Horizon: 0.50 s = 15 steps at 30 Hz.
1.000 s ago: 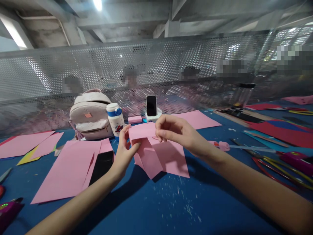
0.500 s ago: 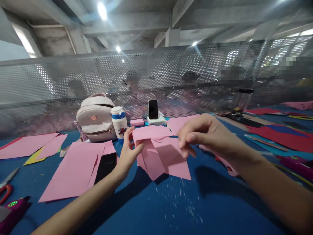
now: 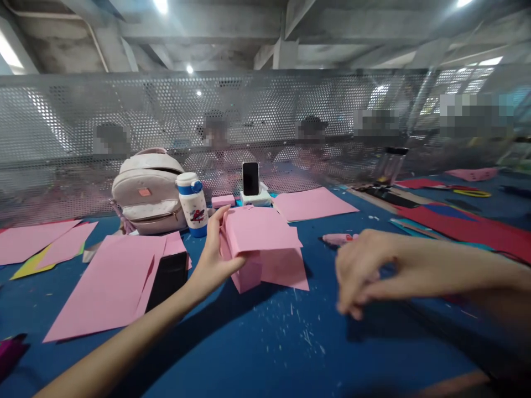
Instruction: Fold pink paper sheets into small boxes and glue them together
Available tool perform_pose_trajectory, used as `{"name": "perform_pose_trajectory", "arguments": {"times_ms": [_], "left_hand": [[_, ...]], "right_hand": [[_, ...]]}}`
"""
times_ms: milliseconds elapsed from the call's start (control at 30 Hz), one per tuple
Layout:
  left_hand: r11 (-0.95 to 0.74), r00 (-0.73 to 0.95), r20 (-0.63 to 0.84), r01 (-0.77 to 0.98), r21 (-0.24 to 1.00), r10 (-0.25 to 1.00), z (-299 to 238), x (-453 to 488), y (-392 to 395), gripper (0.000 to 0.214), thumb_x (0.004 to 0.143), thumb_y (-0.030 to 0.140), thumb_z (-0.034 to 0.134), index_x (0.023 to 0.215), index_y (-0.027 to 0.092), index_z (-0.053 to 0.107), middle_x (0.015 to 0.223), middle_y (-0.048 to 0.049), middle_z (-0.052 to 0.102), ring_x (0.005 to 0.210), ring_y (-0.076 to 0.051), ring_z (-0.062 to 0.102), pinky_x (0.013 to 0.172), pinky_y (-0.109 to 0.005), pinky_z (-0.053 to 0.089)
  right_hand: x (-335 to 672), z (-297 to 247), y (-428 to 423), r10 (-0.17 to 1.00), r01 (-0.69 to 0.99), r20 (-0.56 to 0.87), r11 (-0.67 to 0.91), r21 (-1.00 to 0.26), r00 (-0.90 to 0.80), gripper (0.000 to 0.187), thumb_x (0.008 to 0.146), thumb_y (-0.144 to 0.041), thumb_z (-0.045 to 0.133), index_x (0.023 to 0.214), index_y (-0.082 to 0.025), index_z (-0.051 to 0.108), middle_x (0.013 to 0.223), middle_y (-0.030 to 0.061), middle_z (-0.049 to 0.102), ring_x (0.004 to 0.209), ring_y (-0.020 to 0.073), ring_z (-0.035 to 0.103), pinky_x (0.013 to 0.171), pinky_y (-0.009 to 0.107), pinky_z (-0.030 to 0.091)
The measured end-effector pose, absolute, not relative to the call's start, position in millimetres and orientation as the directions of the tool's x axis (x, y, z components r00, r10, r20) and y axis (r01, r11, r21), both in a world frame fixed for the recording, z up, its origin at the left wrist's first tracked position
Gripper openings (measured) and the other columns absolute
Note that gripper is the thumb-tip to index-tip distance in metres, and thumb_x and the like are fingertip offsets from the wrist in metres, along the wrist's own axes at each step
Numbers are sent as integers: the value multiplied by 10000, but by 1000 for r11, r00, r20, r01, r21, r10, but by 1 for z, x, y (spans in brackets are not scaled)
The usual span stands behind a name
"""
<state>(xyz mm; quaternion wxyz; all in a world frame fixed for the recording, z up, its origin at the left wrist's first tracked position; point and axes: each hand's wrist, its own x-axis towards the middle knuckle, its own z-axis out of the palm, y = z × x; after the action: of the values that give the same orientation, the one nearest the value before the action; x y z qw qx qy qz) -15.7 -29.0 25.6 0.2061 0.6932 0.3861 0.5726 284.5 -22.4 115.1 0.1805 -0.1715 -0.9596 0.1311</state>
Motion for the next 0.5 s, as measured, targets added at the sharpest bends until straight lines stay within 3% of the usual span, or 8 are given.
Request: {"name": "perform_pose_trajectory", "arguments": {"times_ms": [100,200,333,400,500], "left_hand": [[-694,133,703,369,619,698,25,-9,-37,939,677,190,783,1458,314,276,1495,-109,326,1401,-354,332,1183,-557,261],[-709,180,700,359,607,691,23,-2,-43,994,670,252,827,1478,329,252,1508,-106,304,1402,-368,332,1181,-557,277],[-677,203,656,378,632,727,15,1,-46,959,801,291,736,1545,346,133,1617,-85,181,1485,-360,220,1221,-575,201],[-655,216,636,443,612,741,7,0,-47,922,882,301,647,1571,333,35,1662,-69,65,1527,-340,104,1236,-582,132],[-648,265,634,572,503,726,-8,0,-52,867,933,293,554,1586,251,-14,1669,-95,-71,1536,-342,-18,1225,-603,93]], "right_hand": [[254,102,-22,338,278,375,938,-208,-863,268,870,-383,680,1086,-224,677,1027,83,711,959,226,671,835,371,534],[228,88,-18,293,269,444,956,-117,-847,295,882,-310,657,1159,-213,634,1162,108,676,1080,246,626,910,418,512],[215,75,-2,235,249,544,967,-49,-805,352,898,-259,627,1236,-170,586,1284,132,632,1181,260,568,1007,480,469],[214,69,8,251,234,580,966,-106,-775,335,933,-215,564,1266,-177,583,1297,110,642,1203,234,568,1042,469,456],[219,55,23,386,231,611,919,-319,-692,330,988,-193,466,1283,-225,608,1295,61,668,1217,188,585,1060,429,458]]}}
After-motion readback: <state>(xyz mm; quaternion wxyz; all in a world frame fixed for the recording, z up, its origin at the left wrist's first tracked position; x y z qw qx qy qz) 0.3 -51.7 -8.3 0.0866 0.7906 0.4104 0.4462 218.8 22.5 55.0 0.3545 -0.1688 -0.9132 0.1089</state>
